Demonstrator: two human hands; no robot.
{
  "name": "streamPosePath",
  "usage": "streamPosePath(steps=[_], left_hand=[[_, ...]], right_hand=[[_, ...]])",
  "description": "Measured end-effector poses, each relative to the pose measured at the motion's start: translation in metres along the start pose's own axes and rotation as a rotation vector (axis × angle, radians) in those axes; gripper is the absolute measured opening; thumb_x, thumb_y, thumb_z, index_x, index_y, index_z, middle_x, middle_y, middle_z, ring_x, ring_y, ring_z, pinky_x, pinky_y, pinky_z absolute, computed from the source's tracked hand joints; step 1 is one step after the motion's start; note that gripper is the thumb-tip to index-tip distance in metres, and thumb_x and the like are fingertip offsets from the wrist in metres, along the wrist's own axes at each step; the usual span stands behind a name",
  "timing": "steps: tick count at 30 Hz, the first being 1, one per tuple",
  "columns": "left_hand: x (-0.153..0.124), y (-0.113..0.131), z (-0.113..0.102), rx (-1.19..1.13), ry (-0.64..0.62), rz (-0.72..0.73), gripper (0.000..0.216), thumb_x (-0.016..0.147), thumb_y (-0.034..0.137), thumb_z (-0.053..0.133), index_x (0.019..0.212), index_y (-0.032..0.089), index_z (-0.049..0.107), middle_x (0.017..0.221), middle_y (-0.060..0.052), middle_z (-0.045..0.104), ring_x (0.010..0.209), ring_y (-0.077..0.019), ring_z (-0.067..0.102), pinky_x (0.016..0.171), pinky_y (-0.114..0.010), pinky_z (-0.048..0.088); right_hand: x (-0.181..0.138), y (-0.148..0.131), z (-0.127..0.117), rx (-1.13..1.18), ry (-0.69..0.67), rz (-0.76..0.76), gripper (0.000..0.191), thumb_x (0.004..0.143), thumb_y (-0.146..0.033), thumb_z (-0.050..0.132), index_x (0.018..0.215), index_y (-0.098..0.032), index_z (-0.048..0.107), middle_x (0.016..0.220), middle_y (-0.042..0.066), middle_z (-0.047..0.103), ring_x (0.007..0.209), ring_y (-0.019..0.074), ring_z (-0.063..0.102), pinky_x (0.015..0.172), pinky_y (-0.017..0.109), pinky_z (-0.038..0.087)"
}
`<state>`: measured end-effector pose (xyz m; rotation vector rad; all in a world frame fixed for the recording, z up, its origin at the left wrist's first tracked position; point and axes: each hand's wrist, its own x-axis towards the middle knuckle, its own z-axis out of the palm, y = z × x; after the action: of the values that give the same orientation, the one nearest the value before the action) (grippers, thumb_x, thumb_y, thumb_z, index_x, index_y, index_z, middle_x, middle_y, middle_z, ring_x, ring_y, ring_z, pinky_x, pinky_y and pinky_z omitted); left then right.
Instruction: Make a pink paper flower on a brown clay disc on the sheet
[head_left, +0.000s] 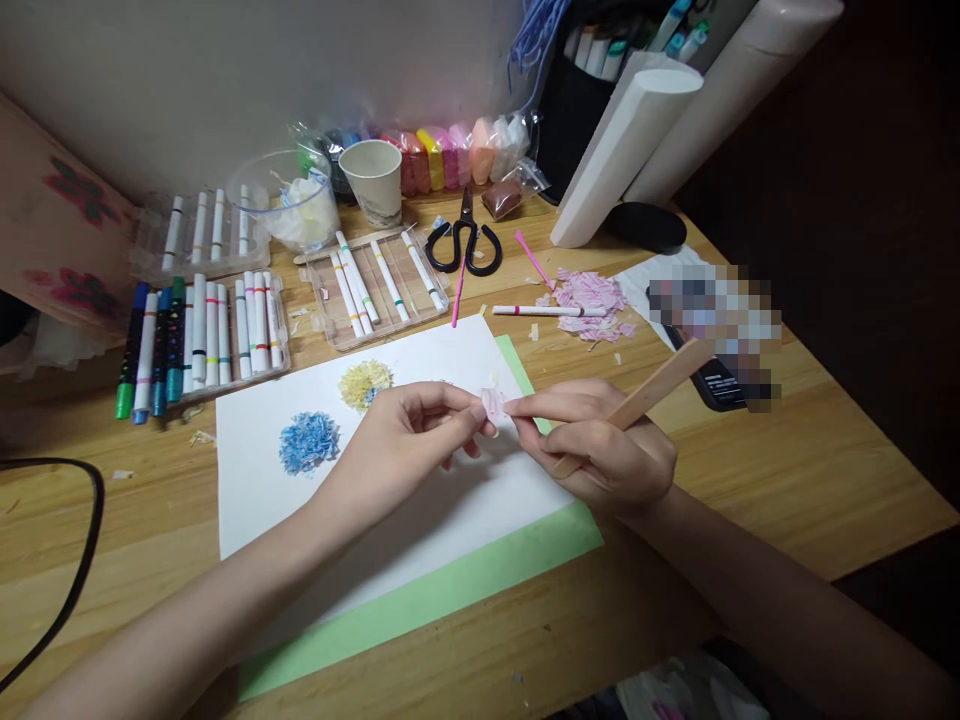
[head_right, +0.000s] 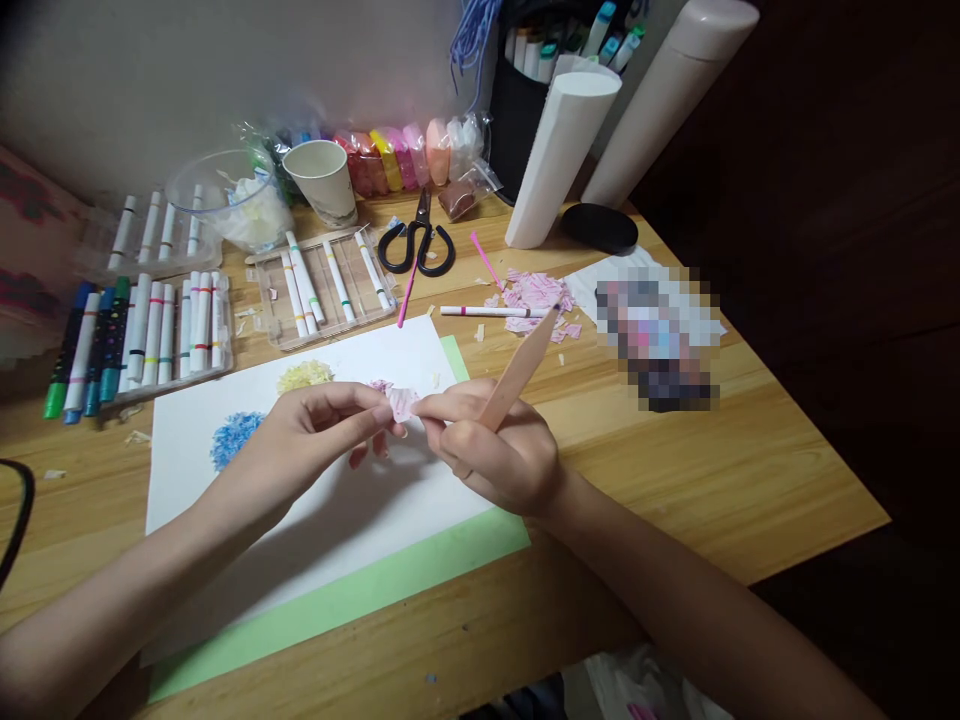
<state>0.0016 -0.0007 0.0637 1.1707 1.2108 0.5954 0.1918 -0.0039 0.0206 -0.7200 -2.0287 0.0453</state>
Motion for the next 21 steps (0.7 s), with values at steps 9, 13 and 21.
streamPosePath(steps=[9, 13, 21], left_hand=[[-0.002, 0.001, 0.001, -0.072, 0.002, 0.002, 0.007, 0.076, 0.02, 0.068, 0.072, 0.013, 0.068, 0.058, 0.003, 0.064, 0.049, -0.0039, 0.052, 0.047, -0.012, 0.04], [-0.003, 0.0, 0.002, -0.058, 0.056, 0.032, 0.009, 0.076, 0.021, 0.069, 0.073, 0.012, 0.069, 0.06, 0.001, 0.066, 0.05, -0.0043, 0.052, 0.048, -0.013, 0.04], [-0.002, -0.005, 0.005, 0.047, 0.08, 0.102, 0.014, 0.079, 0.025, 0.066, 0.078, 0.014, 0.075, 0.068, -0.002, 0.069, 0.059, -0.0079, 0.055, 0.053, -0.017, 0.042]], right_hand=[[0.004, -0.001, 0.001, -0.007, -0.001, -0.007, 0.027, 0.073, -0.006, 0.068, 0.074, -0.024, 0.049, 0.083, 0.0, 0.075, 0.073, 0.014, 0.068, 0.062, 0.024, 0.058], [0.006, -0.004, 0.004, 0.03, -0.011, 0.041, 0.028, 0.072, -0.007, 0.071, 0.073, -0.023, 0.048, 0.086, 0.005, 0.076, 0.077, 0.0163, 0.071, 0.066, 0.027, 0.059], [0.001, -0.01, 0.009, 0.194, 0.034, 0.278, 0.025, 0.072, -0.005, 0.07, 0.074, -0.022, 0.051, 0.086, 0.005, 0.076, 0.073, 0.0157, 0.072, 0.061, 0.027, 0.058]])
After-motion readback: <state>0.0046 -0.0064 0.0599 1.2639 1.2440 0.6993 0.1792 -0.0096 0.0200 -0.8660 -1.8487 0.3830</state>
